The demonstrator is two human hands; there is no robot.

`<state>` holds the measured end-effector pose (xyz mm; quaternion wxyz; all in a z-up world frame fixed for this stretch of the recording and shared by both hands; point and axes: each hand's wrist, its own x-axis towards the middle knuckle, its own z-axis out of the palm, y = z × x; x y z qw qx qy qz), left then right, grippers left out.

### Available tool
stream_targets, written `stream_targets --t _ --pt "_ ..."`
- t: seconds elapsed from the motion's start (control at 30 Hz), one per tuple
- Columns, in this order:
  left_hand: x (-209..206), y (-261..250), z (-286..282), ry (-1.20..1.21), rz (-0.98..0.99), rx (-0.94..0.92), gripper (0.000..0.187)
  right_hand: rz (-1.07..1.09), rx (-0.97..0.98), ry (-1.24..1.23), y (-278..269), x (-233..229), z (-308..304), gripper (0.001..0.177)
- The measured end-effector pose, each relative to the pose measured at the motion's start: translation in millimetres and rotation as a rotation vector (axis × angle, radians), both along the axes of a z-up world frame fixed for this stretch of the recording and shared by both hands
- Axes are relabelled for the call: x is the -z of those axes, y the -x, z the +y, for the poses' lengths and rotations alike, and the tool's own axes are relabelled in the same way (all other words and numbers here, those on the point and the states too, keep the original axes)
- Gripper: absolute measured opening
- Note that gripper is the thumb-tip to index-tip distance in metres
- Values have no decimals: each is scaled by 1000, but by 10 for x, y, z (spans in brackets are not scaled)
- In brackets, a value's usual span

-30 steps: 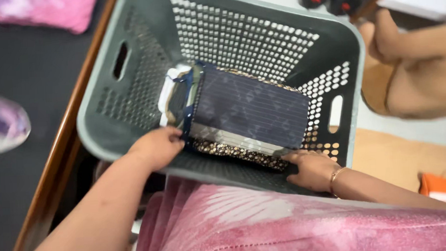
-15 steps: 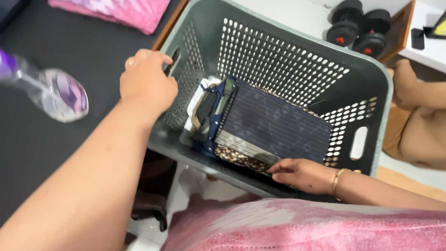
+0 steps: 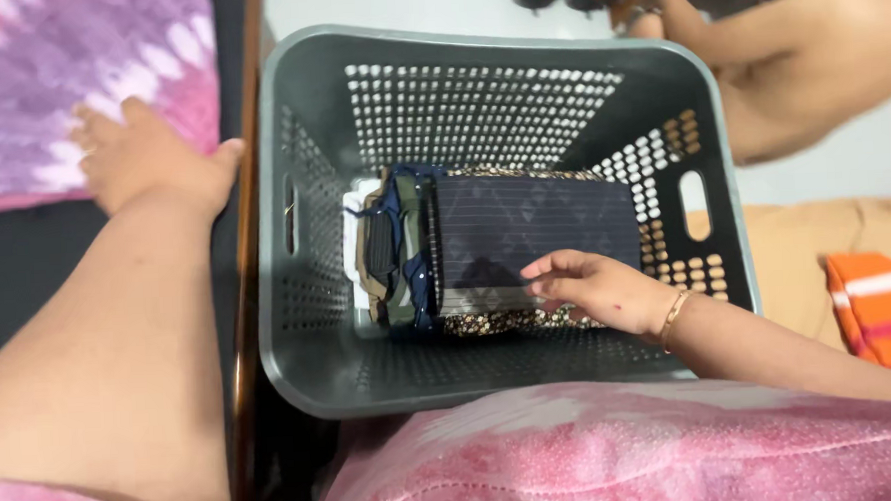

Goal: The person sprays multiple folded items of clothing with a liquid from a spray bottle and smooths them by hand before placing them into a laundry basket.

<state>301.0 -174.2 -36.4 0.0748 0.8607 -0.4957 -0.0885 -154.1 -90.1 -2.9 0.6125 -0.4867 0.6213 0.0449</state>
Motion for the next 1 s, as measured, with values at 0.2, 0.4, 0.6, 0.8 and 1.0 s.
stream_targets --t 0.2,0.4,0.6,0.8,1.0 --pt "-69 -109 -230 141 294 -127 38 -65 276 -80 -51 -94 265 46" --pt "-595 490 -180 27 396 102 44 -509 522 -213 -508 -357 128 70" --pt "-1091 1609 707 -31 533 261 30 -798 492 -370 -1072 -709 -308 91" --pt "-1196 2247 1536 86 570 594 25 -1102 281 -632 -628 -187 -425 25" --pt "-876 2883 2255 967 828 315 17 -632 568 -496 46 -139 -106 27"
